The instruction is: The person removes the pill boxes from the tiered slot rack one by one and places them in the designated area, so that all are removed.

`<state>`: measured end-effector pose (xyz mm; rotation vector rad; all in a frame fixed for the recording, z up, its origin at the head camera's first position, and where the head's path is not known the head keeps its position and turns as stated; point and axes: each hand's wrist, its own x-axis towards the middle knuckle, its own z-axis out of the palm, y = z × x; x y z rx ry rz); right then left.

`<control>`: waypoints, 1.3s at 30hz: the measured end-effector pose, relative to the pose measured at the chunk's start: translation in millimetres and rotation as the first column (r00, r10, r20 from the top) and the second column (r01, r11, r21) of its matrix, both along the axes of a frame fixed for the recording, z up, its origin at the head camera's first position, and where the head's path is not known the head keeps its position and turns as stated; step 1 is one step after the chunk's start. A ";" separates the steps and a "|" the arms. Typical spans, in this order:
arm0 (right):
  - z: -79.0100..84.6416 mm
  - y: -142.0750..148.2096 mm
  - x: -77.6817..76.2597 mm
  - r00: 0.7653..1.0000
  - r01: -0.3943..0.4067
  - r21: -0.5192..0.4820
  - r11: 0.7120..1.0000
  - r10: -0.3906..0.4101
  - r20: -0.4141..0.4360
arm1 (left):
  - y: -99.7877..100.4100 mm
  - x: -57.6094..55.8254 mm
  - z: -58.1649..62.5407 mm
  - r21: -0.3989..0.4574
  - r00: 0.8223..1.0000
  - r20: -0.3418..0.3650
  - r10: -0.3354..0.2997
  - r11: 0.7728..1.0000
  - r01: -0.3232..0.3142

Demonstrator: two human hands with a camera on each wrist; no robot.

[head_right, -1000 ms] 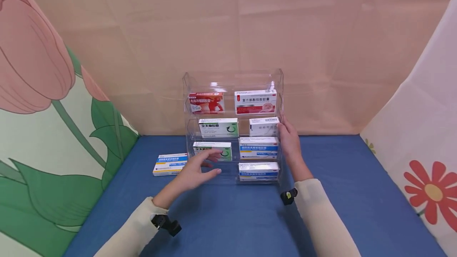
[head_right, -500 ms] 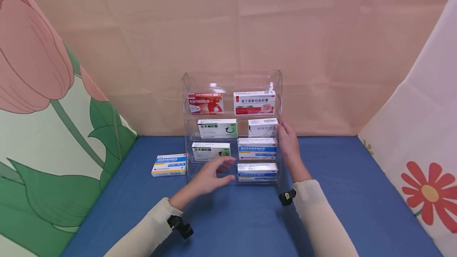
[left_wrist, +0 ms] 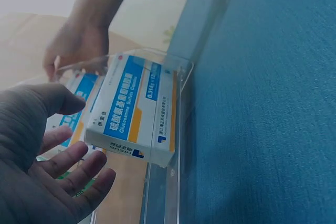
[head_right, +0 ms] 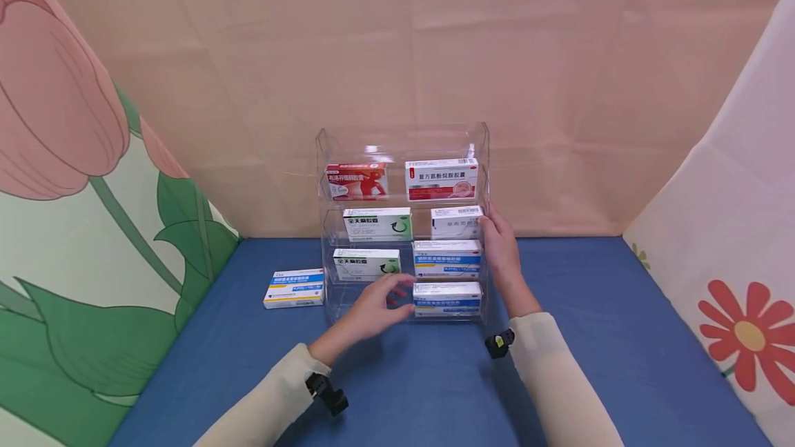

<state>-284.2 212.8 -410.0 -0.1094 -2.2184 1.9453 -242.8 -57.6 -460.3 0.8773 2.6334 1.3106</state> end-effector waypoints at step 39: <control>-0.3 -0.2 0.7 1.000 0.005 0.023 1.000 -0.005 -0.001 | 9.4 -6.0 0.5 0.094 0.998 -0.032 0.053 0.994 -0.050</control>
